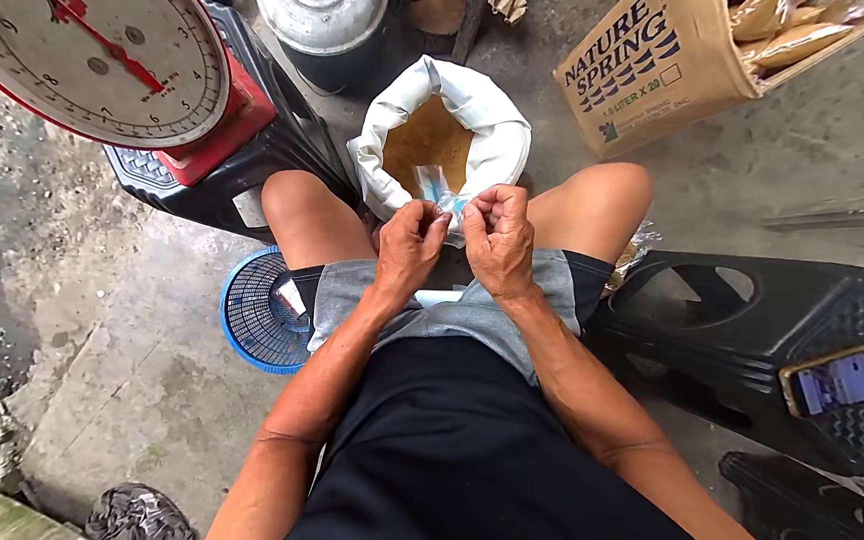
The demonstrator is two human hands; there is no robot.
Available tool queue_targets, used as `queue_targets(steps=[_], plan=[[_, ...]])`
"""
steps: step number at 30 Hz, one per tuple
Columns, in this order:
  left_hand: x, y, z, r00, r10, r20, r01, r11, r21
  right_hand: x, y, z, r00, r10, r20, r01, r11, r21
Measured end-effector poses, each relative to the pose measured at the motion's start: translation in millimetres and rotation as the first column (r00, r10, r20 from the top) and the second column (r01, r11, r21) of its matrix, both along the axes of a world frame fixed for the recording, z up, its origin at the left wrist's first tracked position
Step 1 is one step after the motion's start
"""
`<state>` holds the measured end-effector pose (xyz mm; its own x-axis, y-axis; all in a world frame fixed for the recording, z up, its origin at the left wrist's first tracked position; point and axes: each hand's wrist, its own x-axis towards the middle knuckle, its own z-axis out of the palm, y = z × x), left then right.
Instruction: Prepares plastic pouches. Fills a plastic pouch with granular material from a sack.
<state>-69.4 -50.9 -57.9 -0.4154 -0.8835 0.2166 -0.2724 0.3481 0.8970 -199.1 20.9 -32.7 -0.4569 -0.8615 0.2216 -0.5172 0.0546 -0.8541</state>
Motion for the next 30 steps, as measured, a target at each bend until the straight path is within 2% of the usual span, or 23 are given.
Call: queue_targets(steps=[2, 4, 7, 9, 12, 16, 18, 20, 22, 25, 27, 30], plan=[[-1.1, -3.0, 0.2, 0.995, -0.039, -0.088, 0.053, 0.985, 0.162, 0.0, -1.9, -2.3, 0.993, 0.059, -0.100, -0.063, 0.997, -0.040], [-4.0, -4.9, 8.3, 0.981, -0.014, -0.192, 0.091, 0.912, 0.400, -2.5, -3.0, -2.6, 0.973, 0.127, -0.195, -0.134, 0.991, -0.023], [-9.1, -9.6, 19.8, 0.926, 0.146, -0.347, 0.168, 0.665, 0.727, -5.1, -1.0, -8.7, 0.945, 0.186, -0.269, -0.166, 0.982, 0.094], [-11.2, -15.0, 16.2, 0.875, 0.262, -0.406, 0.205, 0.558, 0.804, -5.8, 0.7, -13.3, 0.930, 0.205, -0.305, -0.166, 0.975, 0.147], [-13.1, -19.6, 6.8, 0.863, 0.309, -0.399, 0.191, 0.532, 0.825, -10.0, -8.5, -26.3, 0.925, 0.193, -0.327, -0.141, 0.974, 0.175], [-20.5, -18.4, -3.5, 0.888, 0.274, -0.371, 0.150, 0.589, 0.794, -13.9, -17.8, -23.4, 0.891, 0.305, -0.337, -0.194, 0.926, 0.325], [-23.3, -19.0, -15.0, 0.917, 0.213, -0.336, 0.116, 0.665, 0.738, -15.1, -24.8, -21.2, 0.858, 0.418, -0.298, -0.249, 0.846, 0.471], [-22.5, -20.8, -25.7, 0.970, 0.116, -0.215, 0.050, 0.768, 0.639, -23.6, -36.5, -23.3, 0.870, 0.438, -0.229, -0.254, 0.794, 0.553], [-19.9, -24.1, -38.5, 0.998, 0.045, -0.047, -0.016, 0.865, 0.502, -32.1, -44.7, -23.0, 0.905, 0.376, -0.201, -0.218, 0.813, 0.540], [-18.0, -28.9, -50.6, 0.993, 0.071, 0.097, -0.100, 0.935, 0.339, -30.9, -43.9, -17.5, 0.921, 0.351, -0.171, -0.206, 0.808, 0.552], [-15.5, -28.6, -48.6, 0.985, 0.091, 0.145, -0.124, 0.961, 0.245, -28.5, -42.9, -16.3, 0.925, 0.350, -0.149, -0.211, 0.799, 0.564], [-17.4, -16.2, -42.9, 0.986, 0.030, 0.166, -0.040, 0.997, 0.060, -34.0, -48.0, -20.3, 0.956, 0.245, -0.163, -0.147, 0.878, 0.455]])
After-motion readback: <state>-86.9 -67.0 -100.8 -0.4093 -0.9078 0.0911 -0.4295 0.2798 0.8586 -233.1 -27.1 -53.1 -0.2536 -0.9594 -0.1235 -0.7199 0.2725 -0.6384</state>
